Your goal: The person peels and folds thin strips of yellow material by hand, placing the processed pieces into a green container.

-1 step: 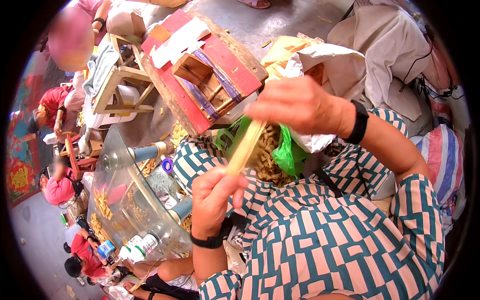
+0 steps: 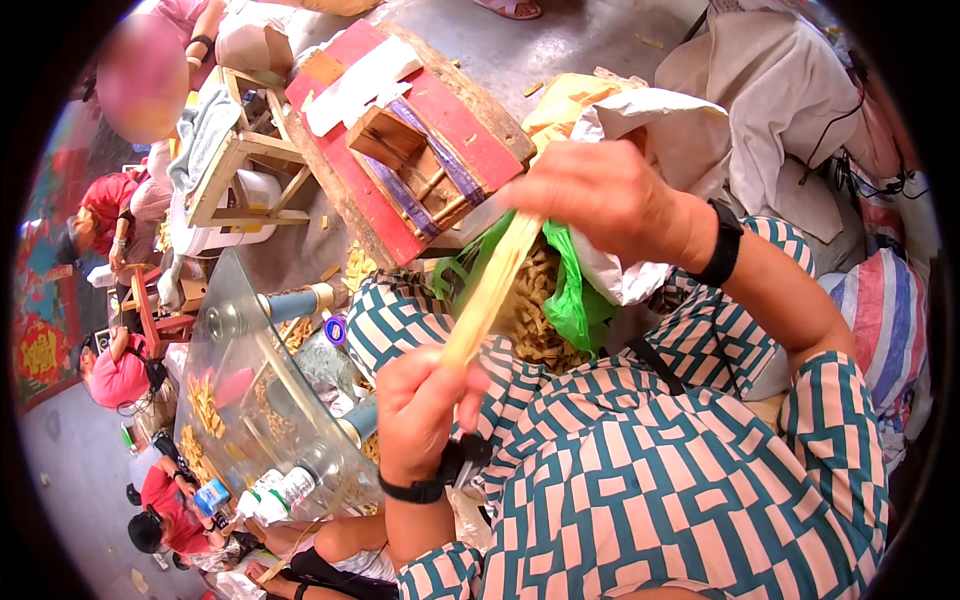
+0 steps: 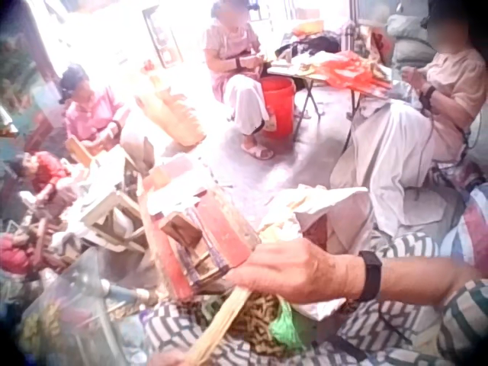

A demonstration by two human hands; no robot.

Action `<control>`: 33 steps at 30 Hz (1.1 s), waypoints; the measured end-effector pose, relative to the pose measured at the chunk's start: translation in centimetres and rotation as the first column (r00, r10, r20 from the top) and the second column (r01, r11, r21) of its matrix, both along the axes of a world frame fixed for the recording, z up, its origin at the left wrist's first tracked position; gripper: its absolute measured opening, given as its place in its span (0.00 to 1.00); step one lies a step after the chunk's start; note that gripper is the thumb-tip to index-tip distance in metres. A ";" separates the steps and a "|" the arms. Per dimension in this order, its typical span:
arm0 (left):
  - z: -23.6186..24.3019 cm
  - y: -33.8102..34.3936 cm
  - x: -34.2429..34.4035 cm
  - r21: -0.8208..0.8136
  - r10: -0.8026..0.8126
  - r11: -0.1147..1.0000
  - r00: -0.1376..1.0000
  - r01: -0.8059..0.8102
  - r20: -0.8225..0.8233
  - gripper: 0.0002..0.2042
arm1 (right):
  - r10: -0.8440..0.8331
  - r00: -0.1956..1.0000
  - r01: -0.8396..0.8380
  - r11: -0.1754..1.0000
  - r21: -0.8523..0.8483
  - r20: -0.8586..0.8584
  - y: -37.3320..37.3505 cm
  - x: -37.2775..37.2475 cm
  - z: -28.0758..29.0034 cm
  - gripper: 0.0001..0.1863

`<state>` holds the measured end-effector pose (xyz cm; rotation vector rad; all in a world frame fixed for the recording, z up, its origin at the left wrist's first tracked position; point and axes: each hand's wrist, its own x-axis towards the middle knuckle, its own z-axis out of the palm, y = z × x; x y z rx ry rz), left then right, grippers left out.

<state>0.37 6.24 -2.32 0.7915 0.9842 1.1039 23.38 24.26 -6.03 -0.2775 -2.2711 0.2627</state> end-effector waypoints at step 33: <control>-1.0 -0.2 5.3 0.715 0.748 0.628 0.018 0.307 -0.664 0.12 | 0.274 0.911 -0.215 -0.325 -0.921 -0.309 -7.5 0.8 1.3 0.12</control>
